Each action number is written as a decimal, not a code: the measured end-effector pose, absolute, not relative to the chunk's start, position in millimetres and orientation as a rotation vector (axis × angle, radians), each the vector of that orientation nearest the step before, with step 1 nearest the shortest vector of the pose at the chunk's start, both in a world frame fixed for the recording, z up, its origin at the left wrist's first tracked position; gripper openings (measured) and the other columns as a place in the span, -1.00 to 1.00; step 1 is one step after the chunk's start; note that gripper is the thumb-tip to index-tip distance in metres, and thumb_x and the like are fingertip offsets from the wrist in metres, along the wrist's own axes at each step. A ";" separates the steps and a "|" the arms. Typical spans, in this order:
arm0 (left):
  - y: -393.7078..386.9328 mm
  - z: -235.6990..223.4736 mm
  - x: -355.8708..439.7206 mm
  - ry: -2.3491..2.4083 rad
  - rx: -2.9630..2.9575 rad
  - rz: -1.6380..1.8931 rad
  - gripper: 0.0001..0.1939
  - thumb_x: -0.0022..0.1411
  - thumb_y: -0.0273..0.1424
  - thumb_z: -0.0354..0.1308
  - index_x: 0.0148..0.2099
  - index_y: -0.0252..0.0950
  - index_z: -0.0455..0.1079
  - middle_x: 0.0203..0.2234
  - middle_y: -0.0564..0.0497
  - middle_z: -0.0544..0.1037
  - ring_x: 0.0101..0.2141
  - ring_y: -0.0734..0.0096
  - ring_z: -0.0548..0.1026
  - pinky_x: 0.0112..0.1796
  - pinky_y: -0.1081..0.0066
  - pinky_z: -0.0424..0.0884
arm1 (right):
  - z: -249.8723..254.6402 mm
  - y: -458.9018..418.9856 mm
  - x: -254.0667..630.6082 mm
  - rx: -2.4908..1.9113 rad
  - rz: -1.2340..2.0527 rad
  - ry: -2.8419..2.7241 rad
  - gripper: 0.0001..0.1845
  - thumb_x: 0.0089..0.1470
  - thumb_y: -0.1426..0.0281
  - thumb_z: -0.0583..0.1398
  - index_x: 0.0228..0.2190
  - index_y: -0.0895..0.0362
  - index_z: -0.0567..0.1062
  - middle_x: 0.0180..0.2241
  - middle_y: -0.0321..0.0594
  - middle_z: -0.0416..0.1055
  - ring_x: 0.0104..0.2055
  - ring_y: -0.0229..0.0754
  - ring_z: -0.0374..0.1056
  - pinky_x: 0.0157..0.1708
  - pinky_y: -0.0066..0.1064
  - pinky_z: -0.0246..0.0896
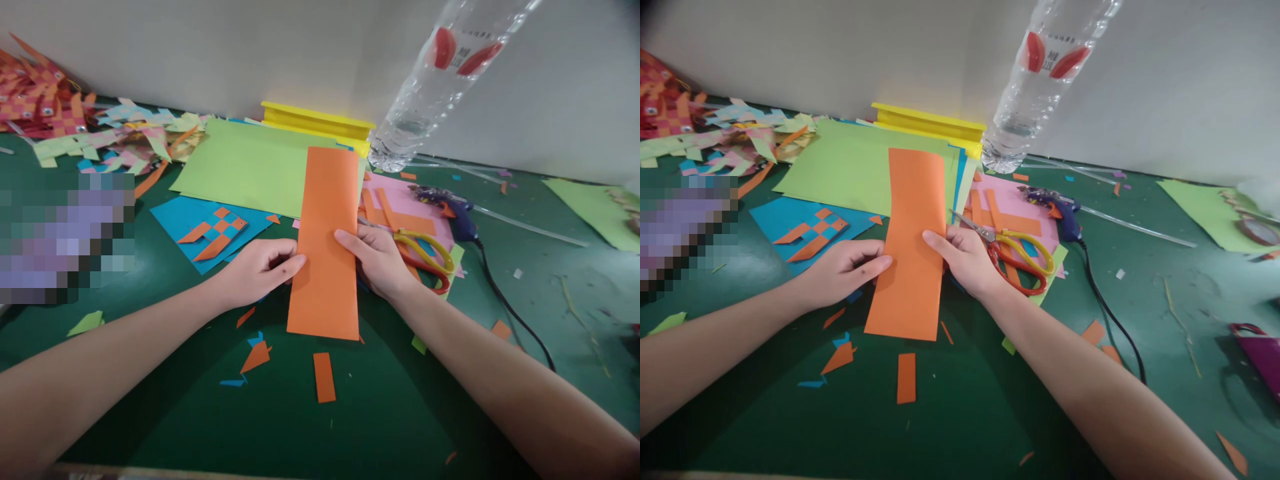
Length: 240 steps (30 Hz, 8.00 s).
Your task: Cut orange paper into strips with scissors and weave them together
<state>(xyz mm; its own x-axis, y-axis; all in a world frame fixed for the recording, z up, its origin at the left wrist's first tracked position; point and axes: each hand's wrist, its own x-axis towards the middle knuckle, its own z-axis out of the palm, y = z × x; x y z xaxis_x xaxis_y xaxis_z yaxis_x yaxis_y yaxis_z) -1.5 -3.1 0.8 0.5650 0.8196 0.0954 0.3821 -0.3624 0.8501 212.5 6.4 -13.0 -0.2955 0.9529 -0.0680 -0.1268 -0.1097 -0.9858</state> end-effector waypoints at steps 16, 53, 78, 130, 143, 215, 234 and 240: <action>-1.3 0.2 -1.6 0.944 1.866 0.726 -0.64 0.39 -0.27 -0.05 -0.47 -0.29 0.16 -0.57 0.14 0.21 -0.56 0.58 0.20 -0.56 0.53 0.12 | -10.6 6.4 216.8 -1.001 1.526 -1.492 -0.66 -0.01 0.23 0.36 -0.22 0.16 0.58 -0.22 -0.12 0.62 -0.22 -0.10 0.56 -0.27 -0.33 0.51; -2.3 0.2 -0.8 0.951 1.980 0.653 -0.63 0.39 -0.31 -0.07 -0.49 -0.28 0.17 -0.61 0.14 0.24 -0.59 0.57 0.22 -0.56 0.50 0.12 | -12.3 5.5 210.7 -0.946 1.583 -1.269 -0.62 0.05 0.06 0.28 -0.29 0.13 0.58 -0.21 -0.10 0.60 -0.07 0.00 0.51 -0.14 -0.17 0.50; -3.1 1.4 -1.5 0.912 2.063 0.617 -0.67 0.38 -0.31 -0.09 -0.46 -0.28 0.16 -0.58 0.12 0.26 -0.55 0.52 0.24 -0.51 0.48 0.13 | -14.1 6.3 212.0 -0.992 1.548 -1.280 -0.62 0.02 0.06 0.30 -0.27 0.11 0.58 -0.30 -0.16 0.59 -0.26 -0.10 0.53 -0.31 -0.28 0.47; -2.0 -1.3 -0.4 0.930 1.975 0.670 -0.60 0.37 -0.25 -0.05 -0.51 -0.26 0.05 -0.62 0.17 0.08 -0.61 0.57 0.09 -0.60 0.50 0.01 | -12.1 3.8 214.8 -0.958 1.503 -1.384 -0.69 -0.03 0.22 0.37 -0.23 0.10 0.59 -0.23 -0.18 0.61 -0.21 -0.11 0.55 -0.20 -0.28 0.49; -2.5 -1.3 -0.6 0.946 2.010 0.680 -0.58 0.39 -0.28 -0.04 -0.52 -0.25 0.03 -0.65 0.20 0.05 -0.63 0.58 0.08 -0.62 0.48 0.00 | -13.7 5.8 211.3 -0.918 1.586 -1.266 -0.72 0.02 0.17 0.33 -0.27 0.09 0.60 -0.24 -0.19 0.62 -0.21 -0.08 0.55 -0.18 -0.22 0.51; -1.3 -0.8 -1.1 0.973 2.069 0.650 -0.60 0.38 -0.30 -0.08 -0.52 -0.23 -0.06 -0.64 0.18 -0.01 -0.62 0.57 0.05 -0.59 0.46 -0.01 | -8.0 8.8 208.3 -1.007 1.418 -1.098 -0.56 -0.09 0.06 0.37 -0.61 0.11 0.37 -0.83 -0.53 0.09 -0.77 -0.45 -0.01 -0.76 -0.56 -0.09; -2.0 1.0 -1.1 0.965 2.070 0.655 -0.61 0.37 -0.32 -0.08 -0.52 -0.23 -0.06 -0.63 0.18 -0.01 -0.62 0.56 0.04 -0.59 0.45 -0.02 | -8.2 11.4 207.1 -1.022 1.423 -1.000 -0.48 -0.04 -0.08 0.27 -0.64 0.07 0.32 -0.75 -0.45 0.16 -0.75 -0.42 -0.06 -0.77 -0.47 -0.13; -2.7 0.7 -1.0 0.952 2.074 0.665 -0.61 0.36 -0.35 -0.08 -0.52 -0.23 -0.07 -0.63 0.19 -0.02 -0.62 0.57 0.03 -0.59 0.45 -0.02 | -4.5 11.8 205.7 -1.015 1.432 -0.986 -0.46 -0.07 -0.08 0.30 -0.66 0.09 0.33 -0.79 -0.49 0.05 -0.75 -0.43 -0.07 -0.74 -0.48 -0.14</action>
<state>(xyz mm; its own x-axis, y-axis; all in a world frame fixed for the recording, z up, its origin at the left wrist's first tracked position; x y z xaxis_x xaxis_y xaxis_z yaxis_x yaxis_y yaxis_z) -1.0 -2.7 0.7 0.5887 0.7956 0.1431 0.4082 -0.4454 0.7969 205.7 11.8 -4.5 -0.0653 0.9954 -0.0699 -0.2898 -0.0860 -0.9532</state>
